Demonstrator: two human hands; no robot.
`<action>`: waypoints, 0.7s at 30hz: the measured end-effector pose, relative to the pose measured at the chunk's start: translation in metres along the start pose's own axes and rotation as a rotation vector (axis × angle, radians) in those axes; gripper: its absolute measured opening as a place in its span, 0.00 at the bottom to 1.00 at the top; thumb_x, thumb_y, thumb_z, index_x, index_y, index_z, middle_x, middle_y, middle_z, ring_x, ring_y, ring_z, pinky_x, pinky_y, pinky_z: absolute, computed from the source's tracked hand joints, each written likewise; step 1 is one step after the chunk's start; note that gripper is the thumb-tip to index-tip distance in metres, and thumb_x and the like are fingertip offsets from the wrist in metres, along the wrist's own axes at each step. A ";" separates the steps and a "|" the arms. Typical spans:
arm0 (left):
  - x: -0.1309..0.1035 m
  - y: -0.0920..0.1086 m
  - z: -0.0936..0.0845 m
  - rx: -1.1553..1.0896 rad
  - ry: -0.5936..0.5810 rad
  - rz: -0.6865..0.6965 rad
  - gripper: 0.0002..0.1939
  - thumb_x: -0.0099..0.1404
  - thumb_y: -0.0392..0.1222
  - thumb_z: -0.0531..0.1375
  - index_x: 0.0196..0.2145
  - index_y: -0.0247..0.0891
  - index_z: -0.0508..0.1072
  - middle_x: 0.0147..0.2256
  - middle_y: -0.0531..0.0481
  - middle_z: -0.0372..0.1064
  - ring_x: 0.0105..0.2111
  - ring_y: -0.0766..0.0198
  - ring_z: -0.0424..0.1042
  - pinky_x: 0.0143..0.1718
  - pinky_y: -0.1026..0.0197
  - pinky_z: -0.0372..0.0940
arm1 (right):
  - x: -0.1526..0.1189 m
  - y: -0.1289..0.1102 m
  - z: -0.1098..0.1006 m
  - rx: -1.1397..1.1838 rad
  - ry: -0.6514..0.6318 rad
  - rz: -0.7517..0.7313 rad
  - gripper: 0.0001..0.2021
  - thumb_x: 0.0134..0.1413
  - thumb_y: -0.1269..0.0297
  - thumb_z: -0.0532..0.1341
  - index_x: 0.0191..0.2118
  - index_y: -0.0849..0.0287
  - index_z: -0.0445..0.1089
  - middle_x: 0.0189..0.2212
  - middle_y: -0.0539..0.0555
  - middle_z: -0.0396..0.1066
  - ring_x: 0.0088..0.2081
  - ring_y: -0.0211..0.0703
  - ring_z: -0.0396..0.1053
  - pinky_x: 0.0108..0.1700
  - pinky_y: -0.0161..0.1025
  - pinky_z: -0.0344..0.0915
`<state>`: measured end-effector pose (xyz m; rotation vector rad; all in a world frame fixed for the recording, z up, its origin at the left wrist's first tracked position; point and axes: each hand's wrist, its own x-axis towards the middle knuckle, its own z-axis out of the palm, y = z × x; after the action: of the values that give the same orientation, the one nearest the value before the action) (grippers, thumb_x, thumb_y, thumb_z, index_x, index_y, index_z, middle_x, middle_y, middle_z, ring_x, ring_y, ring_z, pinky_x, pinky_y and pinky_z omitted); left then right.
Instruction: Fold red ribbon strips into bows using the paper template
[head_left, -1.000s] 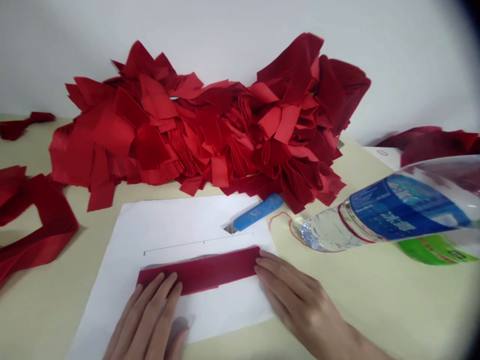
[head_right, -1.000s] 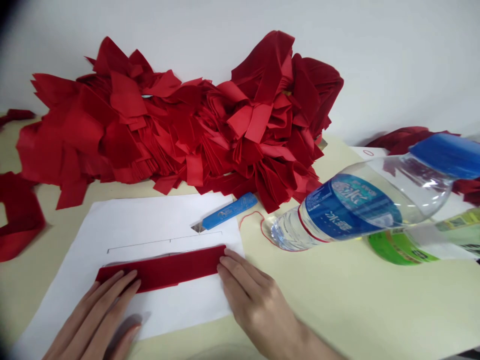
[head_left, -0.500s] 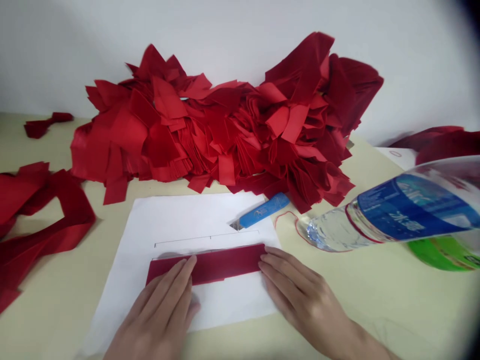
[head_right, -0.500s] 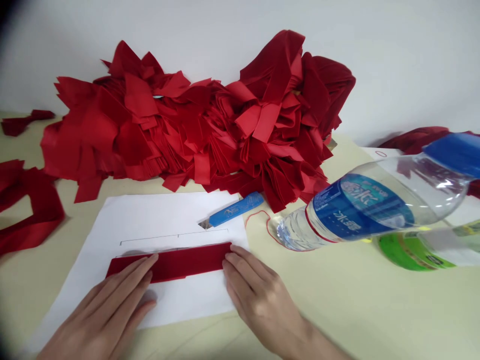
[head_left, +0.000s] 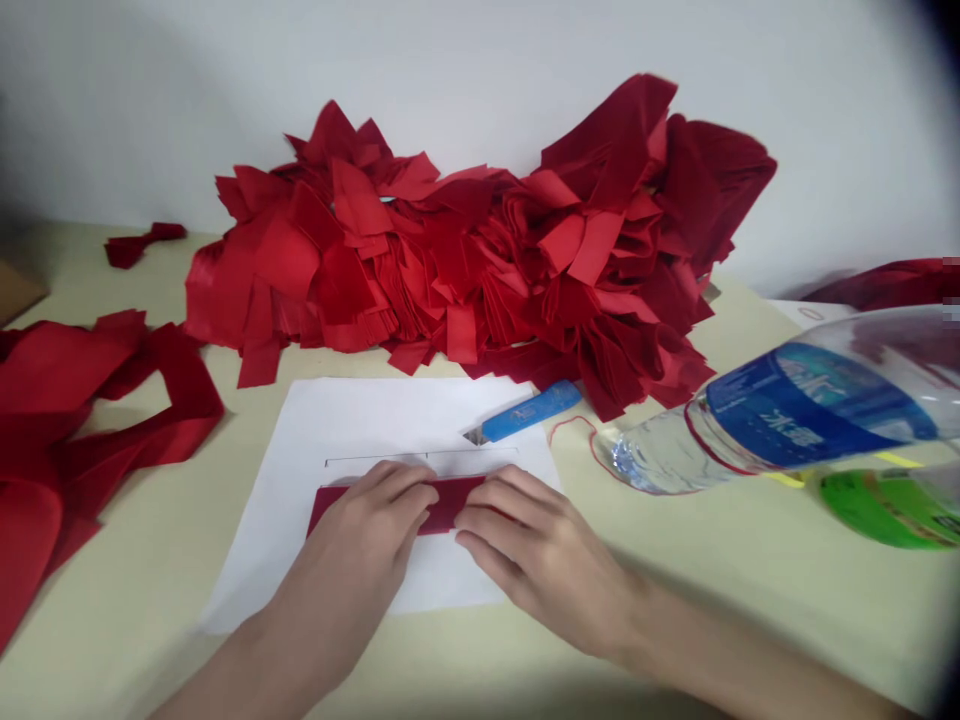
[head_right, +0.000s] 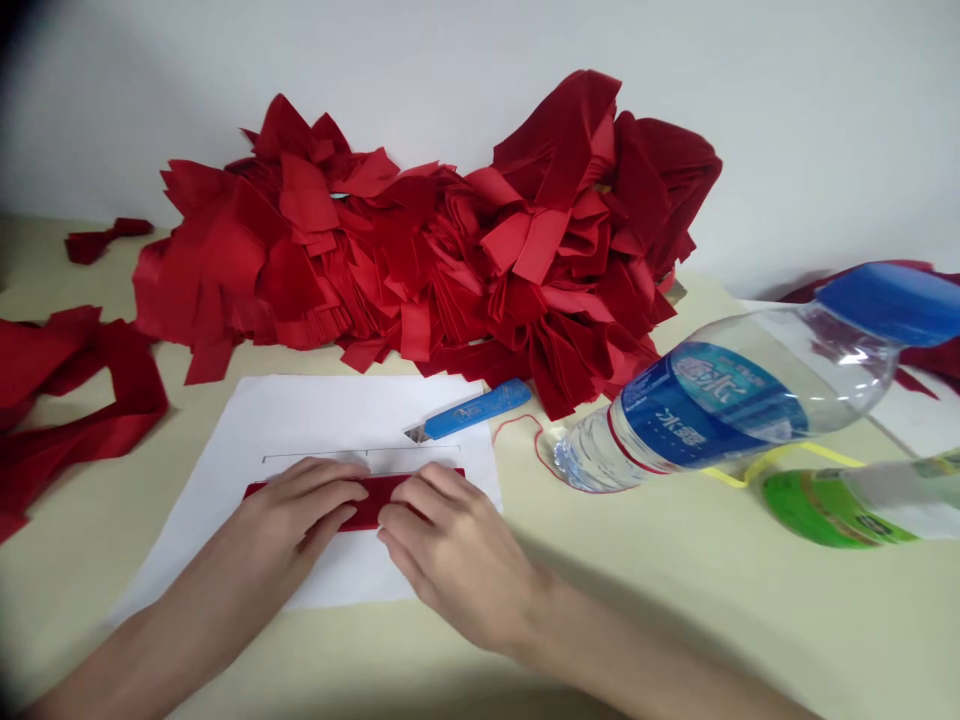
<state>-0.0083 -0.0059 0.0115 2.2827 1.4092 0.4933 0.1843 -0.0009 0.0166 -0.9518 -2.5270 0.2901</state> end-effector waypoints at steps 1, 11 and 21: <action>0.002 -0.001 0.000 -0.035 -0.001 -0.026 0.14 0.63 0.27 0.50 0.36 0.40 0.72 0.43 0.51 0.70 0.44 0.60 0.67 0.45 0.54 0.67 | 0.003 0.000 0.004 -0.009 -0.011 -0.014 0.09 0.59 0.69 0.53 0.34 0.60 0.71 0.29 0.53 0.69 0.35 0.41 0.64 0.40 0.41 0.65; 0.005 -0.003 0.004 -0.168 -0.008 -0.037 0.15 0.63 0.26 0.48 0.34 0.39 0.71 0.37 0.51 0.70 0.41 0.61 0.66 0.43 0.55 0.65 | 0.007 0.001 0.016 -0.088 -0.011 -0.098 0.09 0.58 0.72 0.53 0.31 0.61 0.70 0.30 0.53 0.68 0.35 0.42 0.62 0.40 0.41 0.62; 0.006 -0.007 0.006 -0.186 -0.006 -0.025 0.13 0.63 0.27 0.50 0.34 0.41 0.70 0.38 0.52 0.69 0.41 0.61 0.65 0.43 0.55 0.63 | 0.003 0.002 0.020 -0.095 -0.018 -0.108 0.09 0.57 0.72 0.53 0.31 0.62 0.70 0.29 0.54 0.67 0.35 0.42 0.61 0.39 0.40 0.62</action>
<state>-0.0079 0.0014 0.0032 2.1149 1.3290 0.5829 0.1745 0.0014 -0.0013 -0.8470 -2.6179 0.1477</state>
